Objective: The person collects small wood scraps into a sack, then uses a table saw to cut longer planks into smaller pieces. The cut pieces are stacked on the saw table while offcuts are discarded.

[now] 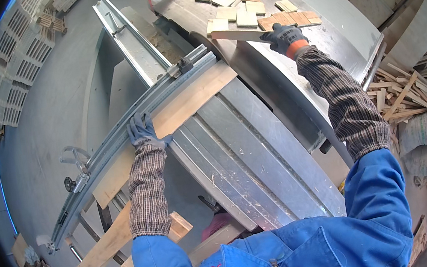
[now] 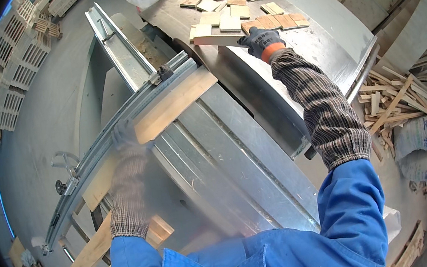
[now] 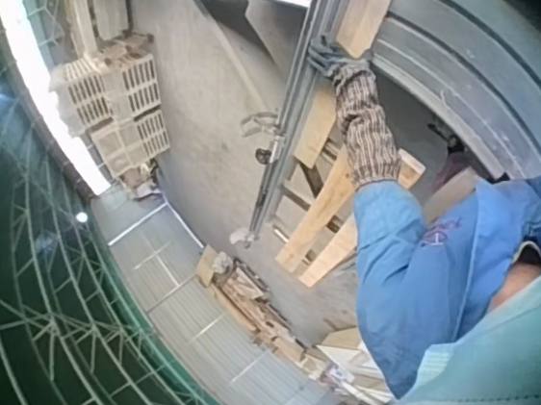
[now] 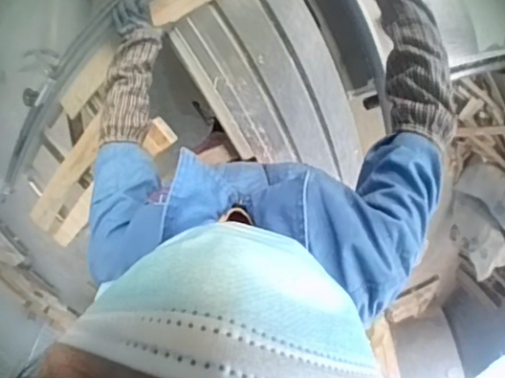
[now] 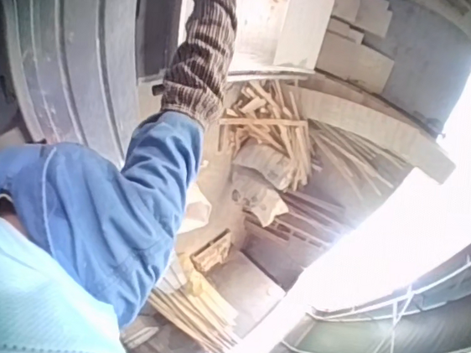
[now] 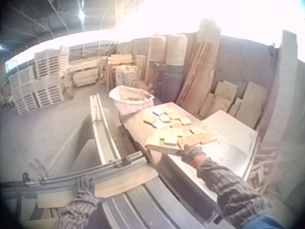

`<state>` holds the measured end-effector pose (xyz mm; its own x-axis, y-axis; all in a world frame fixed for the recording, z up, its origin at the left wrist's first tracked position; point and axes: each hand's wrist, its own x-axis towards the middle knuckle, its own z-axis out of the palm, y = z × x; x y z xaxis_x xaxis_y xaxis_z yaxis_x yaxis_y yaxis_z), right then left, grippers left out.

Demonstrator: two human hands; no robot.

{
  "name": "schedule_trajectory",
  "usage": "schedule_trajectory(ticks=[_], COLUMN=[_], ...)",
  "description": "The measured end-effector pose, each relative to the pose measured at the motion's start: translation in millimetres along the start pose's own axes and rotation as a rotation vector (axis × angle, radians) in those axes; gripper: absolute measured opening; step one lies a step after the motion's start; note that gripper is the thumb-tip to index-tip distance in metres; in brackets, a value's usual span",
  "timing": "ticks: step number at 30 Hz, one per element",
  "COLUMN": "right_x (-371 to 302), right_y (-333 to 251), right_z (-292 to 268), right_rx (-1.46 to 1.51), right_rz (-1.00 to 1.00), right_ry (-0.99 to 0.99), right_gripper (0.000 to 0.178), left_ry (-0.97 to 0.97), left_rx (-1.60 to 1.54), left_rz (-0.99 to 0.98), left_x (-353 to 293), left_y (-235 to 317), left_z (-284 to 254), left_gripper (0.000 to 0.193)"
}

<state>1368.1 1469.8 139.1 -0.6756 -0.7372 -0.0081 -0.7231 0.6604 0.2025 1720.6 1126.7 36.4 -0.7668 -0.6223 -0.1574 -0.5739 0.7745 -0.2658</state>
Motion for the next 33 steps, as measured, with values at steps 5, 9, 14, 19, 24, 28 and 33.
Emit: schedule_trajectory(ticks=[5,9,14,19,24,28,33], right_x=[13,8,-11,-122,-249,-345,-428], right_y=[-32,-50,-16,-13,-26,-36,-69], right_z=[-14,-33,-12,-12,12,66,70], right_rx=[0.054,0.119,0.242,0.441,0.596,0.65,0.791], right_rz=[0.17,0.302,0.369,0.342,0.458,0.426,0.618], right_ry=[-0.096,-0.123,0.143,0.275,0.278,0.407,0.405], right_gripper=[0.042,0.043,0.05,0.048,0.044,0.043,0.046], left_ry=[0.026,0.0,0.04,-0.114,-0.236,-0.352,-0.109], left_rx=[-0.037,-0.023,-0.051,0.256,0.143,-0.005,-0.125], left_rz=[0.017,0.023,0.104,0.207,0.141,0.048,0.012], left_x=[-3,-5,2,-2,10,7,-32], left_y=[-5,0,-9,-33,-66,-56,-55], left_z=[4,2,12,37,107,77,29], left_gripper=[0.115,0.114,0.112,0.098,0.087,0.079,0.045])
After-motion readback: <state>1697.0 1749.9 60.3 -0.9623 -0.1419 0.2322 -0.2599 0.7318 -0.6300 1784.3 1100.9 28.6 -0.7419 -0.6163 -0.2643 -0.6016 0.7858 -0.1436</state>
